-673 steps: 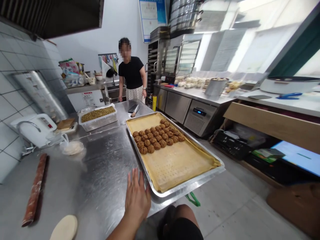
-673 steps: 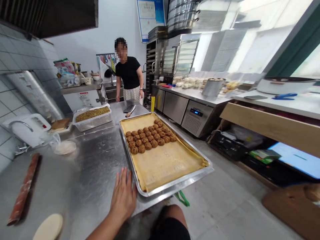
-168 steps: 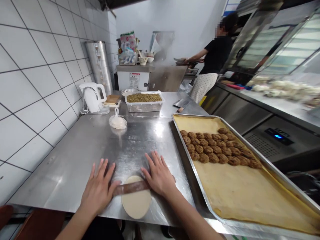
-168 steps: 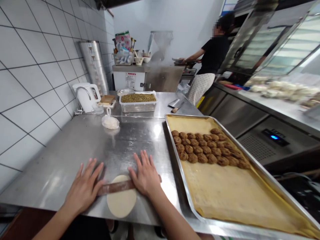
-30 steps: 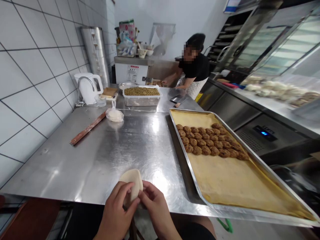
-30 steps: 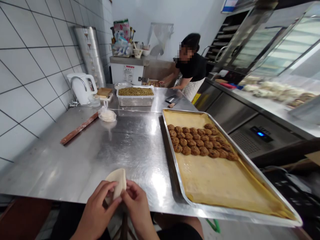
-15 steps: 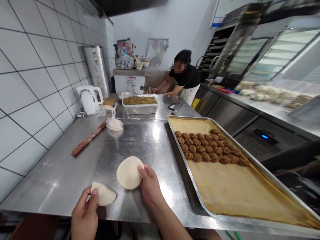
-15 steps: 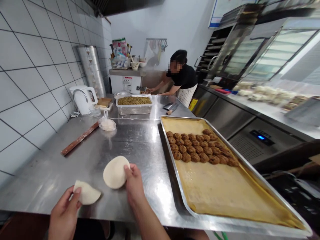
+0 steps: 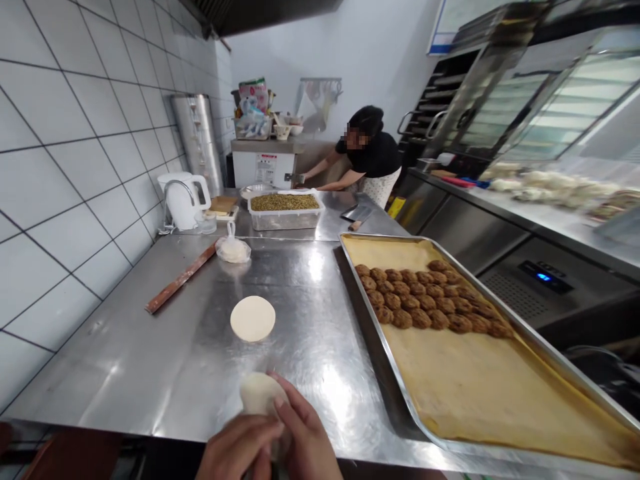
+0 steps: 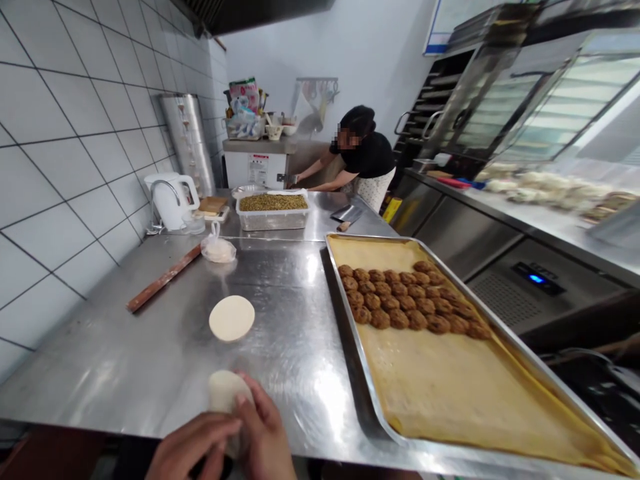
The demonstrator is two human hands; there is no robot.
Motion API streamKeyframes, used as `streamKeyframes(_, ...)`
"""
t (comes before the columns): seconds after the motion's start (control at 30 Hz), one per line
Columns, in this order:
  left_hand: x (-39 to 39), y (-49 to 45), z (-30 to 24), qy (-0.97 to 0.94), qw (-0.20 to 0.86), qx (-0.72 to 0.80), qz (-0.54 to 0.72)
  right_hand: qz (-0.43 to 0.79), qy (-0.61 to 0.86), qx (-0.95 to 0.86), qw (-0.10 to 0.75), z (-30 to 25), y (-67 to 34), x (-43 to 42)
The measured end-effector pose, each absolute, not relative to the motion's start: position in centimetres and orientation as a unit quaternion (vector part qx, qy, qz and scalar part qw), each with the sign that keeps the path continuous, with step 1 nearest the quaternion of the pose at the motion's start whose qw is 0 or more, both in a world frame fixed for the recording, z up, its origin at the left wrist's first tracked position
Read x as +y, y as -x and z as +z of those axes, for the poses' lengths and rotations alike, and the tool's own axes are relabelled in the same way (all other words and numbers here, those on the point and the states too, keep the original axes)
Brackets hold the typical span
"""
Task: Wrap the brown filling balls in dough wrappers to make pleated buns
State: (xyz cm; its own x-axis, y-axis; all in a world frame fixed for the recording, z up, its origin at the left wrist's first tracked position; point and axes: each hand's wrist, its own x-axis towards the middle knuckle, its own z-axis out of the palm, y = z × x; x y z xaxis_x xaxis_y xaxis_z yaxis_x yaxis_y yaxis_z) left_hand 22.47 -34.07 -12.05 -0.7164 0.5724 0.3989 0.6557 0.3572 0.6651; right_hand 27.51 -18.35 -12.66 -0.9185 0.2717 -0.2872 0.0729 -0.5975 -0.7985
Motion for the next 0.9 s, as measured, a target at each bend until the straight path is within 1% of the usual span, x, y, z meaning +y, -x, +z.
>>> streamKeyframes(0.07,-34.0,-22.1,-11.5,0.248,0.031,-0.831,-0.498,0.881,0.209,-0.421,0.052,-12.1,-28.3,-17.7)
streamKeyframes(0.1,-34.0,-21.7,-11.0,0.189,-0.003,-0.824,-0.534,0.884,0.202,-0.418,0.045,-11.6,-28.6,-17.3)
streamKeyframes(0.2,-33.6,-20.5,-9.5,0.129,-0.21,-0.739,-0.627,0.867,0.166,-0.468,0.024,-10.0,-29.5,-16.3)
streamKeyframes(0.23,-33.3,-20.4,-9.1,0.128,-0.263,-0.706,-0.645,0.854,0.162,-0.493,0.017,-9.5,-29.7,-16.2)
streamKeyframes(0.27,-32.9,-20.5,-8.8,0.123,-0.288,-0.687,-0.656,0.839,0.166,-0.519,0.016,-9.2,-29.9,-16.1)
streamKeyframes(0.3,-32.5,-20.8,-8.6,0.111,-0.288,-0.683,-0.662,0.822,0.176,-0.541,0.022,-9.0,-30.0,-16.1)
streamKeyframes(0.4,-31.3,-22.1,-8.3,0.06,-0.24,-0.713,-0.656,0.781,0.214,-0.585,0.053,-8.9,-30.0,-16.5)
streamKeyframes(0.53,-30.3,-23.7,-8.3,0.044,-0.169,-0.771,-0.613,0.742,0.242,-0.618,0.096,-9.2,-29.6,-17.3)
streamKeyframes(0.63,-30.1,-24.2,-8.3,-0.008,-0.105,-0.803,-0.587,0.713,0.258,-0.639,0.127,-9.2,-29.7,-17.8)
streamKeyframes(0.7,-30.1,-24.2,-8.3,-0.054,-0.104,-0.779,-0.616,0.703,0.269,-0.638,0.166,-9.1,-29.9,-18.1)
streamKeyframes(0.77,-30.0,-24.3,-8.3,-0.069,-0.139,-0.729,-0.666,0.71,0.272,-0.619,0.197,-9.0,-30.2,-18.1)
streamKeyframes(0.83,-29.9,-24.4,-8.2,-0.054,-0.164,-0.698,-0.695,0.746,0.262,-0.586,0.178,-8.9,-30.3,-18.0)
streamKeyframes(0.9,-29.8,-24.6,-8.1,-0.031,-0.16,-0.708,-0.687,0.78,0.237,-0.567,0.121,-9.0,-30.3,-17.6)
